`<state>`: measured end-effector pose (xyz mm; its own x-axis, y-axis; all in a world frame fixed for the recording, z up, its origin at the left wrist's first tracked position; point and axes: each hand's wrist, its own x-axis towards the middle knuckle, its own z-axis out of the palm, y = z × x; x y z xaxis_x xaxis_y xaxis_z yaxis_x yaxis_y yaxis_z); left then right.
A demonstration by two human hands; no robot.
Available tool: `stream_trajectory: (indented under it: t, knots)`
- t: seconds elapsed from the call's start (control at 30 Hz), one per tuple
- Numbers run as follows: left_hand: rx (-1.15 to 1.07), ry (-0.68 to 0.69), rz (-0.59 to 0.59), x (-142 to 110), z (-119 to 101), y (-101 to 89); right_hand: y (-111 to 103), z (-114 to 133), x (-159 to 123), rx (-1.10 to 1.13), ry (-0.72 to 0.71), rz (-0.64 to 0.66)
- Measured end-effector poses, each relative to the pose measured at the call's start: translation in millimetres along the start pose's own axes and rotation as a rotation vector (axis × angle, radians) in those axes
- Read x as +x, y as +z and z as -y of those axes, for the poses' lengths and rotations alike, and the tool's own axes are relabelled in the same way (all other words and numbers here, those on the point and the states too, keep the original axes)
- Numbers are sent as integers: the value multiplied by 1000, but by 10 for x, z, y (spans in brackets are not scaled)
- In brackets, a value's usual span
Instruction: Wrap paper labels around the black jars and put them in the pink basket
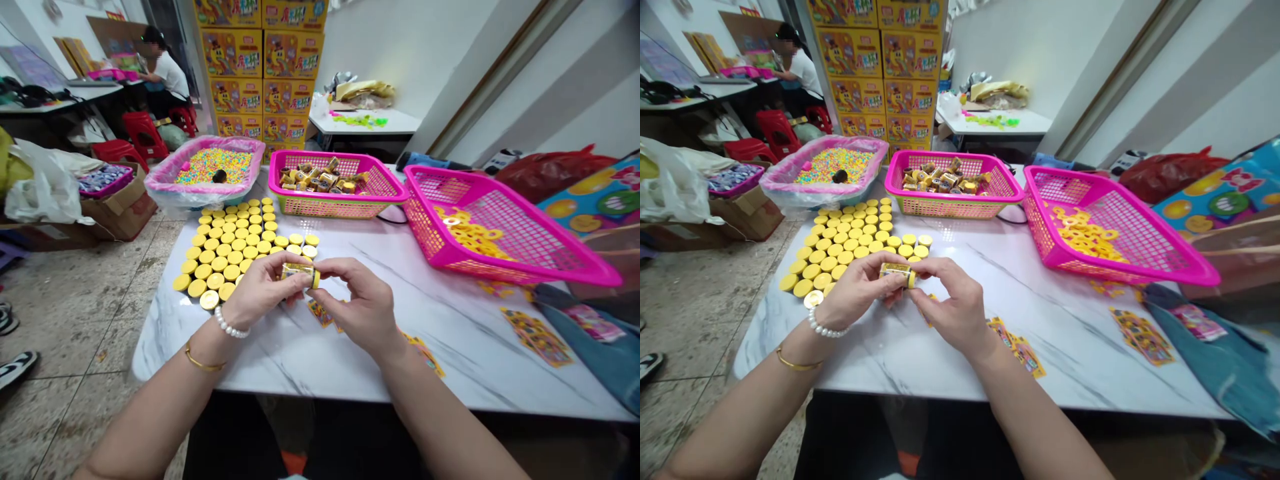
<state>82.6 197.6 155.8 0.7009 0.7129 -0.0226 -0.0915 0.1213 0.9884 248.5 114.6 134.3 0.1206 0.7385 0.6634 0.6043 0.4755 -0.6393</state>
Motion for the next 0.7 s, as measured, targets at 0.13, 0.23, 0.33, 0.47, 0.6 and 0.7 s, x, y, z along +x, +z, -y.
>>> stream_trajectory:
  t: [0.13, 0.23, 0.33, 0.47, 0.6, 0.7]
  knots:
    - [-80, -70, 27, 4, 20, -20, 19, -1, 1, -39, -143, -51]
    - [-47, -41, -12, 13, 50, -28, 45, -8, -10, -17, -104, -89]
    - [75, 92, -37, 17, 70, -7, 87, -13, -24, 246, 205, -76]
    - [166, 189, -19, 17, 87, 17, 132, -17, -21, 605, 634, -26]
    - [199, 213, -8, 19, 107, 5, 150, -2, -13, 707, 765, -35]
    - [228, 231, 19, 11, 105, -5, 141, 15, -7, 820, 839, 19]
